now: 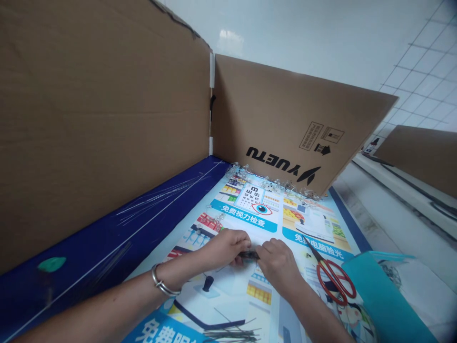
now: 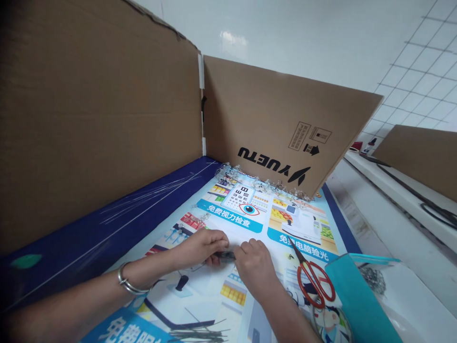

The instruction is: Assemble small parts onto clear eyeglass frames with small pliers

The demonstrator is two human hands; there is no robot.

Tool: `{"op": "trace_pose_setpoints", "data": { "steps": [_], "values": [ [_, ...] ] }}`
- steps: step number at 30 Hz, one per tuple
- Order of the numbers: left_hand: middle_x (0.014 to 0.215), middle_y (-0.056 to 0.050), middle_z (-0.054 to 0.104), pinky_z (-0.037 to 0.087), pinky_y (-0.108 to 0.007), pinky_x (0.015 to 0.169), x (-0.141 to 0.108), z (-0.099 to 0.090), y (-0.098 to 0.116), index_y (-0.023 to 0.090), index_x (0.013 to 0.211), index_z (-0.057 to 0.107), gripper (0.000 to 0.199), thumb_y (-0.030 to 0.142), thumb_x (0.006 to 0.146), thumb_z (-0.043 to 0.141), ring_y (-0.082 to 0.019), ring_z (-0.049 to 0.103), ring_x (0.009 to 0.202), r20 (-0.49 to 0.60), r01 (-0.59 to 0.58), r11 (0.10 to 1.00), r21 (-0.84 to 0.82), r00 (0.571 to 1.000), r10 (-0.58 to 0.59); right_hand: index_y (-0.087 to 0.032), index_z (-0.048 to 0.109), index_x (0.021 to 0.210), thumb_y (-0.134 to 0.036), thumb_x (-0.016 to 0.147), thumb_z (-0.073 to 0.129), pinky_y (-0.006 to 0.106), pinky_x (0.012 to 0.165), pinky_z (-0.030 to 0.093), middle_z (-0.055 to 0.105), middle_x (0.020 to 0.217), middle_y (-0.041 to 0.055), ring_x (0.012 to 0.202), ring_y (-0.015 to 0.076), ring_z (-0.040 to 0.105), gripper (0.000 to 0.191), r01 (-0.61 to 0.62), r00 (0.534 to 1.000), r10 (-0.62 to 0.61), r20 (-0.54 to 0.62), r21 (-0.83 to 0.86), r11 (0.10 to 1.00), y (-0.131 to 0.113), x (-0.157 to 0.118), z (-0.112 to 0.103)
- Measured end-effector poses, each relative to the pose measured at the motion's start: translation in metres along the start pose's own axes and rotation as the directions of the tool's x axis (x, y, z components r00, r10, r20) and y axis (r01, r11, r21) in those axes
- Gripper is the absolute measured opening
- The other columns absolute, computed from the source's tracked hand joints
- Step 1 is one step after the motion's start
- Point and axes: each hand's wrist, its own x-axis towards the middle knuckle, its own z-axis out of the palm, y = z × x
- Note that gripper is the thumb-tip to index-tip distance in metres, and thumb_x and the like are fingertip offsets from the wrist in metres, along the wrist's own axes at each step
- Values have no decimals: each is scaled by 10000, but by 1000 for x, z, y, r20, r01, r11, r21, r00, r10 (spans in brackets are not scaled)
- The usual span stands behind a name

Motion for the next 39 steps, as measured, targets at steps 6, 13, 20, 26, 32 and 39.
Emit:
{"op": "trace_pose_setpoints", "data": {
  "steps": [6,13,20,26,32,39],
  "values": [
    [610,16,608,406,-195,566,-4,-3,8,190,826,581,277,287,850,322,-119,576,586,-32,-148,941,303,986,166,-212,569,731,-180,740,543,264,639,307,565,689,0,707,149,468,42,-104,989,93,112,92,990,0,1,0],
    [678,-17,623,383,-228,616,-10,-3,13,200,794,577,184,248,813,400,-158,563,639,-27,-203,843,498,968,249,-233,591,716,-199,746,546,231,596,327,598,684,-17,702,135,530,63,-194,967,158,200,176,965,-1,5,-4],
    [662,-43,609,365,-242,570,-9,1,6,192,822,575,186,200,805,389,-178,569,612,20,-232,709,666,956,294,-214,560,647,-195,724,574,220,583,344,580,656,-22,665,123,524,81,-186,973,146,181,233,955,3,4,0],
    [681,-26,631,390,-232,603,-3,-6,4,200,854,577,215,249,814,372,-168,585,655,-163,-113,866,488,962,218,-205,597,747,-142,714,554,269,691,366,567,694,8,728,148,491,83,-121,992,128,-8,258,959,8,0,11],
    [679,2,636,369,-197,516,6,-13,-3,188,830,576,243,254,812,342,-122,575,548,-115,-45,957,287,990,81,-186,595,848,-186,772,526,290,700,396,575,750,33,754,163,498,103,-187,940,285,-187,417,889,20,-3,19],
    [734,-30,639,373,-213,635,1,-5,6,191,708,639,182,282,742,485,-166,563,707,29,-135,878,460,990,137,-198,599,792,-255,790,531,264,656,405,568,707,15,714,149,514,90,-303,895,418,-155,475,826,22,-2,18]
  ]
}}
